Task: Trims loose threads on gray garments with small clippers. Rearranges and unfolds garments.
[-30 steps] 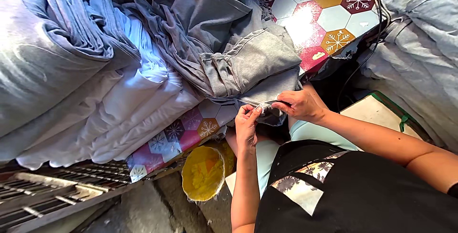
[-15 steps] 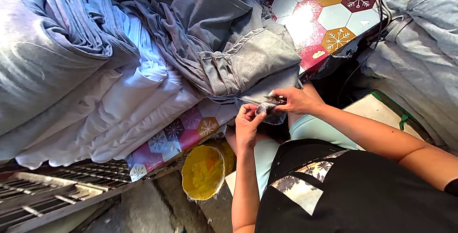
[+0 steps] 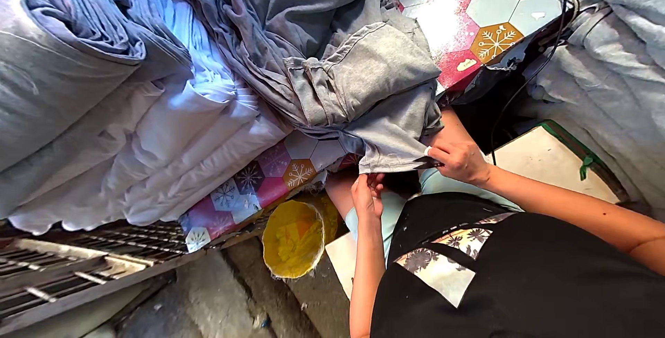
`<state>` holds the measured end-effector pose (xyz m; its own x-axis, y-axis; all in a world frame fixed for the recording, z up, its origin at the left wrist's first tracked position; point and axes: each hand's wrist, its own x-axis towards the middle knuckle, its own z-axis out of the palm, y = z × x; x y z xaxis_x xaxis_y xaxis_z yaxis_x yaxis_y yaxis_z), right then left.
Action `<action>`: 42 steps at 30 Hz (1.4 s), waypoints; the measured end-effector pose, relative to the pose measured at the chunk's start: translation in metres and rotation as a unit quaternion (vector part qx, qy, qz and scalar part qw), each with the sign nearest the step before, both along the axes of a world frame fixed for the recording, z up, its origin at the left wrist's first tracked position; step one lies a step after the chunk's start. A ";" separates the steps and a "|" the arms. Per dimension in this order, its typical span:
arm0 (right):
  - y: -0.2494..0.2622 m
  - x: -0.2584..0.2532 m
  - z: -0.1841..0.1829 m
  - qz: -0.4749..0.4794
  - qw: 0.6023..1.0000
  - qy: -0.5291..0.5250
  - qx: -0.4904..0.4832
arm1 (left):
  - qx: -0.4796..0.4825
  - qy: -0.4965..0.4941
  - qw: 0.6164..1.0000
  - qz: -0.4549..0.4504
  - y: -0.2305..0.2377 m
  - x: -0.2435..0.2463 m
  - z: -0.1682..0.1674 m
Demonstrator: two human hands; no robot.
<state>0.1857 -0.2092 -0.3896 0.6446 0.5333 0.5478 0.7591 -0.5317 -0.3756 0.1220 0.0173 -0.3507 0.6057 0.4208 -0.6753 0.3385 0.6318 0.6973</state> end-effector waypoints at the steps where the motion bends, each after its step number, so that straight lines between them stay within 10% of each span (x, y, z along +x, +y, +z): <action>1: 0.000 -0.002 -0.005 0.012 1.000 0.008 -0.005 | -0.056 -0.012 0.998 0.033 -0.003 0.000 -0.001; 7: -0.007 0.001 -0.003 0.102 0.982 0.149 -0.063 | -0.096 -0.066 0.992 0.050 -0.005 0.001 -0.004; 18: 0.085 0.004 0.051 0.075 0.942 0.297 0.138 | 0.023 -0.114 0.993 0.007 -0.014 -0.014 0.022; 23: 0.091 0.015 0.056 0.048 0.855 0.484 0.179 | 0.021 -0.121 0.992 0.020 -0.014 -0.015 0.026; 28: 0.090 0.009 0.052 0.089 0.910 0.377 0.150 | 0.041 -0.142 0.989 0.002 -0.016 -0.017 0.025; 33: 0.092 0.013 0.051 0.065 0.845 0.498 0.183 | 0.024 -0.124 0.992 -0.004 -0.012 -0.016 0.028; 38: 0.093 0.010 0.047 0.083 0.900 0.406 0.139 | 0.053 -0.136 0.989 -0.014 -0.013 -0.018 0.027; 42: 0.093 0.017 0.049 0.067 0.850 0.500 0.150 | 0.059 -0.130 0.990 -0.019 -0.012 -0.017 0.026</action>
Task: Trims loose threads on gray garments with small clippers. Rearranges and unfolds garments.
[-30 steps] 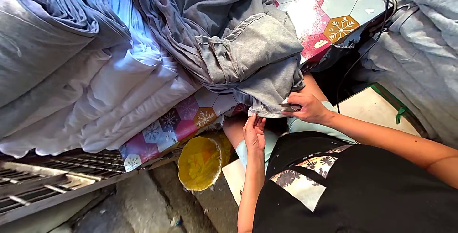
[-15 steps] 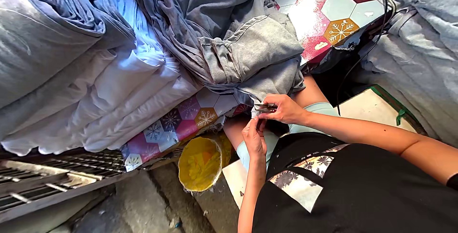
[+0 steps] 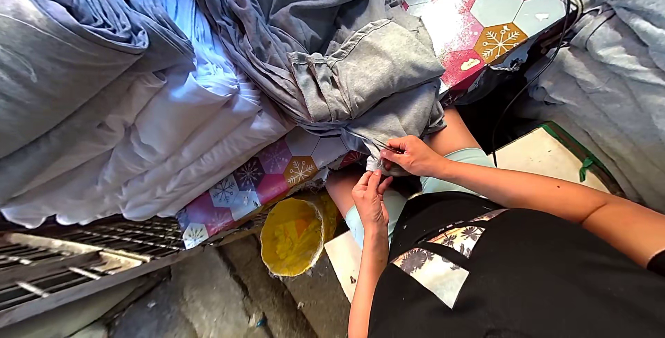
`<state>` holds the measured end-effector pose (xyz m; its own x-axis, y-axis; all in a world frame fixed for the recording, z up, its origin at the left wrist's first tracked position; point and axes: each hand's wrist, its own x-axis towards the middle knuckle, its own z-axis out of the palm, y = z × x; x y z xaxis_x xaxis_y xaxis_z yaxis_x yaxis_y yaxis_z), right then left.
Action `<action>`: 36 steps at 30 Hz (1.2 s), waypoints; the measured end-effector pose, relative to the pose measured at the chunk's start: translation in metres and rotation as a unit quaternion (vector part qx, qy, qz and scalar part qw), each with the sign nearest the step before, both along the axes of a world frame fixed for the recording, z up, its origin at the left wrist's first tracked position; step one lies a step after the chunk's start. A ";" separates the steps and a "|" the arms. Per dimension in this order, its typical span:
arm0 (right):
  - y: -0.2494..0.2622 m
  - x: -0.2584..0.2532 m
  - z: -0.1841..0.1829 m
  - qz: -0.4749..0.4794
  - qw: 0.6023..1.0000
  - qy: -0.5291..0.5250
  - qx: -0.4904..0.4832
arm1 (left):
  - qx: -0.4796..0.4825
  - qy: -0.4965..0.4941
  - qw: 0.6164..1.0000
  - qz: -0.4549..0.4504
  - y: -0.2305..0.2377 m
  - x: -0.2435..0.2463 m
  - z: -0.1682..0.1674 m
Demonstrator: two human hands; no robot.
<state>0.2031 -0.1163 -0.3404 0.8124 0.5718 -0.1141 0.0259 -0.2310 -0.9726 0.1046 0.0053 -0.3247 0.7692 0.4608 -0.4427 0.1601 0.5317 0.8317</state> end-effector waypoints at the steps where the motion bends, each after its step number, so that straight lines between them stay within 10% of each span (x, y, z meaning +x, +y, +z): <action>1: 0.000 0.001 0.000 0.005 1.000 0.018 0.006 | -0.004 0.003 1.000 -0.001 0.001 0.000 0.000; 9: 0.000 -0.001 -0.004 0.000 1.000 -0.013 -0.007 | 0.048 0.025 0.998 0.024 -0.001 0.004 -0.003; 19: -0.004 -0.014 0.017 0.042 0.951 -0.289 -0.105 | 0.249 -0.031 0.965 -0.075 0.006 -0.006 -0.016; 24: -0.002 -0.025 0.009 0.050 0.917 -0.389 -0.071 | 0.061 0.030 0.997 -0.046 0.006 -0.002 -0.003; 29: -0.020 -0.011 0.010 0.125 0.988 -0.039 -0.082 | 0.097 0.020 0.993 -0.057 0.011 -0.006 -0.010; 36: -0.030 -0.012 0.012 0.176 0.944 0.280 0.004 | 0.174 -0.030 0.983 -0.052 0.007 -0.013 -0.012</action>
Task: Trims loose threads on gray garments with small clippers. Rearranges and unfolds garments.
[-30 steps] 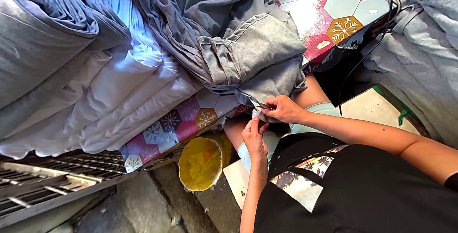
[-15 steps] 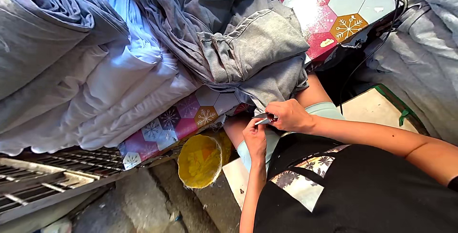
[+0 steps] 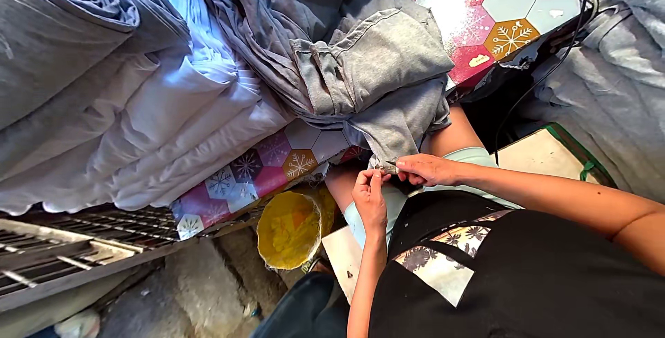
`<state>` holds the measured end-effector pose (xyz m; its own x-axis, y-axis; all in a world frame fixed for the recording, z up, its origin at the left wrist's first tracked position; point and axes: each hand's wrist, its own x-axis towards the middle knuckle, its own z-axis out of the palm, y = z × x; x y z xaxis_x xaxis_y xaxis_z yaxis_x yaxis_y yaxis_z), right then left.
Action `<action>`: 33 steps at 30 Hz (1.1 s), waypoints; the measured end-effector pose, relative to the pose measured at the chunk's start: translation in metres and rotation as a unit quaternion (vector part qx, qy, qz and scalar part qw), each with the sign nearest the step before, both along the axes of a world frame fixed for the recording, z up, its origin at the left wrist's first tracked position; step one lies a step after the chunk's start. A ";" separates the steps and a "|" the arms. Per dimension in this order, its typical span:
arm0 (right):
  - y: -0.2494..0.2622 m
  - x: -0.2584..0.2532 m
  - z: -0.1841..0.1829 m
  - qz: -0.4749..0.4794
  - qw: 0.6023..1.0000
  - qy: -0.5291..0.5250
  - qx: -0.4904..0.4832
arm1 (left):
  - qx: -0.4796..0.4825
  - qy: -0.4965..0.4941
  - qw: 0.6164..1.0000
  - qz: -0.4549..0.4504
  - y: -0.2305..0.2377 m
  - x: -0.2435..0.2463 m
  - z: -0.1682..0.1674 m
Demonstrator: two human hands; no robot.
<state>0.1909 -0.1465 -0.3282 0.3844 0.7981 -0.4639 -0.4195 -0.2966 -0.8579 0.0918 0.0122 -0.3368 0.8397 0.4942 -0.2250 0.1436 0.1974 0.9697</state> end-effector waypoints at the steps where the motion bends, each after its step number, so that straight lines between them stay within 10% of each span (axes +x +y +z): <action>1: 0.001 -0.001 0.001 0.006 1.000 0.024 0.002 | 0.005 -0.003 1.000 0.000 0.000 0.000 0.000; 33: 0.014 0.011 -0.009 0.010 0.980 0.200 -0.017 | 0.044 -0.006 0.999 -0.012 0.003 -0.002 -0.002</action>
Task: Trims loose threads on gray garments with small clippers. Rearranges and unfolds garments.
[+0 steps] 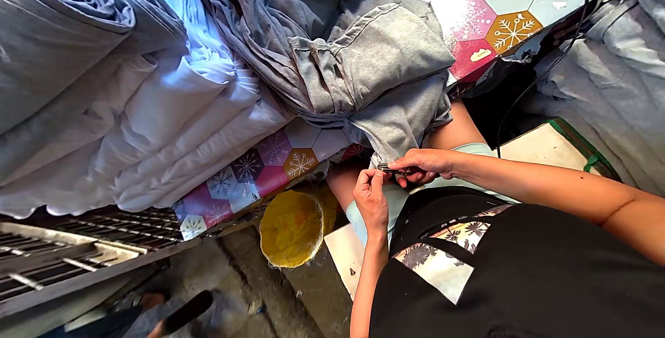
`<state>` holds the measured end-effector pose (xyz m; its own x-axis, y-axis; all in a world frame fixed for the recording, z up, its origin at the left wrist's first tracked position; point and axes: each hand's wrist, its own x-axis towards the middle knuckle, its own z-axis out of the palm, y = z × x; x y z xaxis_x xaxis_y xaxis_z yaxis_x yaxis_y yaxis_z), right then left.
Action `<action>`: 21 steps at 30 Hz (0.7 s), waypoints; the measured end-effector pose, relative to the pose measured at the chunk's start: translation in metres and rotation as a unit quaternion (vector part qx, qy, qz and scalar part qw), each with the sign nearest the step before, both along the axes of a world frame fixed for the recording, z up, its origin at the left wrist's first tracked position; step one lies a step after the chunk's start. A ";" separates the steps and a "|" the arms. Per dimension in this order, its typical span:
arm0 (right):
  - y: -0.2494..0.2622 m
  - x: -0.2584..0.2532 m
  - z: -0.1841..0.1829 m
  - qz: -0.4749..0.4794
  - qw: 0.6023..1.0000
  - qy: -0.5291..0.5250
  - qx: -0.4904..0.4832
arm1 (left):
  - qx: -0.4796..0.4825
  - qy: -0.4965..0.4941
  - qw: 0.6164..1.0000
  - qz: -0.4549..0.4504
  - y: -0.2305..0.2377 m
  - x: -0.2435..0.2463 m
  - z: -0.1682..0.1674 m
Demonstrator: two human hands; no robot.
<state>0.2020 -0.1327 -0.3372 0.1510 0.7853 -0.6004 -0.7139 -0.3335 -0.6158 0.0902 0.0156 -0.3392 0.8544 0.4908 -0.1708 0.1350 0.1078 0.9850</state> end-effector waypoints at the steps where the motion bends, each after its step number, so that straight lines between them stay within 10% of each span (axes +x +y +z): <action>1: 0.002 0.000 0.002 -0.006 1.000 -0.002 -0.005 | 0.005 -0.001 1.000 -0.002 0.000 0.000 -0.001; 21: 0.012 -0.002 0.007 -0.051 0.994 0.079 -0.054 | 0.071 0.000 0.997 -0.002 -0.001 0.002 -0.008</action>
<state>0.1997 -0.1212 -0.3301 0.1244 0.7007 -0.7025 -0.8321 -0.3120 -0.4585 0.0926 0.0149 -0.3467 0.8563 0.5065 -0.1007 0.1361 -0.0333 0.9901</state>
